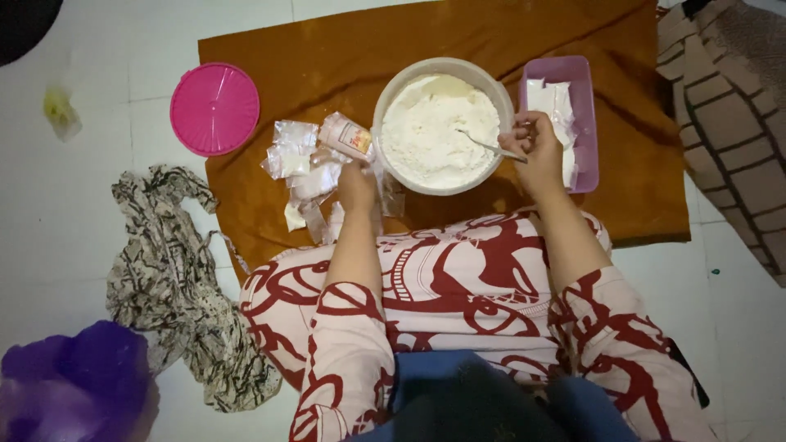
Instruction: The person fills individual plastic bags with white powder by scooping it from a large bowl with a spoon, then seals each bag by hand. The filled bags are placed into a container.
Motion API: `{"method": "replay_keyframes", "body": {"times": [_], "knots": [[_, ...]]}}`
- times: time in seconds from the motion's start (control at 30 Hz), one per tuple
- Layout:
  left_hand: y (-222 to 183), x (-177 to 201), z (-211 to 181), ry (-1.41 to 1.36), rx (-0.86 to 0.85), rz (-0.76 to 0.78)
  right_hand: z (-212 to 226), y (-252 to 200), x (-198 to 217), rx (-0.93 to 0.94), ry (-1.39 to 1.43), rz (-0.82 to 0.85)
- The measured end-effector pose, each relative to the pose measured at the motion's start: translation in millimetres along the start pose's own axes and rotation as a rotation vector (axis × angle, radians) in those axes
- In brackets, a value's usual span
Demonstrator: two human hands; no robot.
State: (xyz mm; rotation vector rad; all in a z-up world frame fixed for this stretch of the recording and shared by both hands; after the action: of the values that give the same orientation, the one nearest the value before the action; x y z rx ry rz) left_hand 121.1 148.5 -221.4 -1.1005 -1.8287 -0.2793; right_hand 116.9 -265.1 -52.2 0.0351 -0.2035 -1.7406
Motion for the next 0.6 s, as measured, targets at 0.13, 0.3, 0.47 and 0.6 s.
{"method": "replay_keyframes", "body": {"times": [0.13,0.3,0.47,0.6], "knots": [[-27,4,-34,0.294,-0.278,0.025,-6,2,1,-0.008,-0.03,-0.005],[-38,11,-49,0.438,-0.376,-0.052,-24,5,2,-0.01,-0.067,-0.017],[-20,0,-38,0.404,-0.363,-0.185,-24,3,1,-0.027,-0.063,-0.029],[-11,41,-42,0.115,-0.219,-0.205,-25,5,2,-0.035,-0.068,-0.02]]}}
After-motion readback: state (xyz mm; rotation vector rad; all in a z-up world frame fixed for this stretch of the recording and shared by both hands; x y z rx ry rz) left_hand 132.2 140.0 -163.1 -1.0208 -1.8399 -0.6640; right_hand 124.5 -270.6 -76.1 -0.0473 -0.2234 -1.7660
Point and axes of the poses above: each hand's wrist, its own y-axis towards the middle knuckle, its own x-axis out of the back of the hand, z = x × y, the point moved 10 cm from there along y, towards the middle knuckle, and after that the axes turned 8 degrees about x, right-handed, at the moved point
